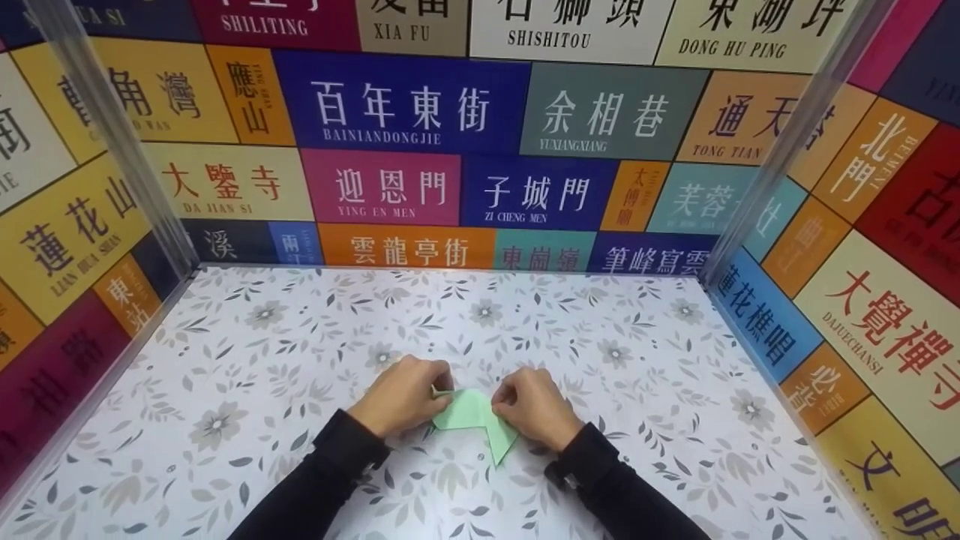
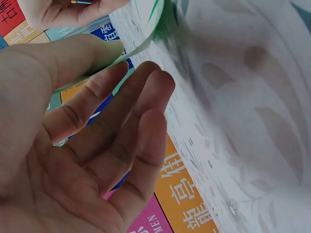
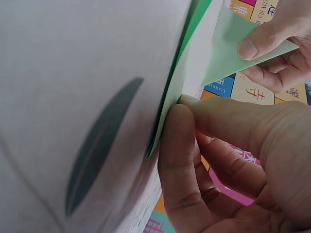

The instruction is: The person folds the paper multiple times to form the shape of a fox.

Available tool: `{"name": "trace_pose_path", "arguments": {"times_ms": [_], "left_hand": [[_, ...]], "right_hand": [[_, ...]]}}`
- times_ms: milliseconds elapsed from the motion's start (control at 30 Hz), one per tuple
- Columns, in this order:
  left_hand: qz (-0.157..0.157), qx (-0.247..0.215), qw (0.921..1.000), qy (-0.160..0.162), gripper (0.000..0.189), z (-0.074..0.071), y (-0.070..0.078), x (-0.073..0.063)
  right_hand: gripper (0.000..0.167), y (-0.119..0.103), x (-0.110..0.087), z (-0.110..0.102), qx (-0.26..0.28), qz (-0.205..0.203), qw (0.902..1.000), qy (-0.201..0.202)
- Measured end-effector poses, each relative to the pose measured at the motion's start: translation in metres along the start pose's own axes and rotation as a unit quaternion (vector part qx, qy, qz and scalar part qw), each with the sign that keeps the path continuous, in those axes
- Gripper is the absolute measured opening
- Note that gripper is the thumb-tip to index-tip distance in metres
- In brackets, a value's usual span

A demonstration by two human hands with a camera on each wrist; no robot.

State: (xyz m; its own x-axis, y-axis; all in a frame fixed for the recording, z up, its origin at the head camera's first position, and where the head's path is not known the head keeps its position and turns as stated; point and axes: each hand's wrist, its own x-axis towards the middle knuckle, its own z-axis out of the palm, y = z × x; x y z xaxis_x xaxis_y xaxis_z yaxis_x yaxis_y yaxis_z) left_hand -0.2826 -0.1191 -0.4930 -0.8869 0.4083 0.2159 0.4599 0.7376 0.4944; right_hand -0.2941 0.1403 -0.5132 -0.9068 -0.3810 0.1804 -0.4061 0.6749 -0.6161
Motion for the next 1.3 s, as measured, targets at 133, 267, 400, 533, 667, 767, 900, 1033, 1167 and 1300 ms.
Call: {"name": "trace_pose_path", "arguments": {"times_ms": [133, 267, 400, 533, 667, 767, 900, 1033, 1167, 1300], "left_hand": [[0.016, -0.012, 0.9998, -0.007, 0.009, -0.0011, 0.0028, 0.0015], [0.028, -0.021, 0.9992, -0.017, 0.009, -0.0023, 0.0046, 0.0024], [0.053, -0.027, 0.9980, -0.024, 0.010, -0.0012, 0.0046, 0.0028], [0.071, -0.032, 0.9964, -0.032, 0.016, 0.0008, 0.0051, 0.0027], [0.077, -0.038, 0.9956, -0.038, 0.022, 0.0021, 0.0051, 0.0017], [0.078, -0.038, 0.9954, -0.041, 0.024, 0.0031, 0.0040, 0.0011], [0.059, -0.060, 0.9950, -0.055, 0.029, 0.0043, 0.0014, 0.0005], [0.027, -0.093, 0.9931, -0.066, 0.030, 0.0044, -0.0007, 0.0001], [0.017, -0.097, 0.9934, -0.059, 0.026, 0.0042, -0.0006, 0.0000], [0.027, -0.078, 0.9958, -0.041, 0.022, 0.0044, 0.0003, -0.0007]], "right_hand": [[0.014, -0.0011, 0.0017, -0.0011, -0.002, -0.005, 1.0000, 0.006], [0.014, -0.0018, 0.0034, -0.0027, -0.004, -0.009, 0.9999, 0.008], [0.015, -0.0025, 0.0046, -0.0033, -0.011, -0.015, 0.9997, 0.015], [0.016, -0.0027, 0.0051, -0.0025, -0.015, -0.017, 0.9996, 0.019], [0.015, -0.0022, 0.0046, -0.0017, -0.013, -0.010, 0.9998, 0.014], [0.015, -0.0020, 0.0041, -0.0012, -0.014, -0.007, 0.9998, 0.012], [0.014, -0.0018, 0.0028, -0.0006, -0.015, -0.010, 0.9998, 0.013], [0.011, -0.0018, 0.0014, -0.0003, -0.010, -0.011, 0.9998, 0.009], [0.011, -0.0013, 0.0004, 0.0006, -0.006, -0.010, 0.9999, 0.006], [0.011, -0.0013, -0.0007, 0.0015, -0.003, -0.007, 1.0000, 0.004]]}}
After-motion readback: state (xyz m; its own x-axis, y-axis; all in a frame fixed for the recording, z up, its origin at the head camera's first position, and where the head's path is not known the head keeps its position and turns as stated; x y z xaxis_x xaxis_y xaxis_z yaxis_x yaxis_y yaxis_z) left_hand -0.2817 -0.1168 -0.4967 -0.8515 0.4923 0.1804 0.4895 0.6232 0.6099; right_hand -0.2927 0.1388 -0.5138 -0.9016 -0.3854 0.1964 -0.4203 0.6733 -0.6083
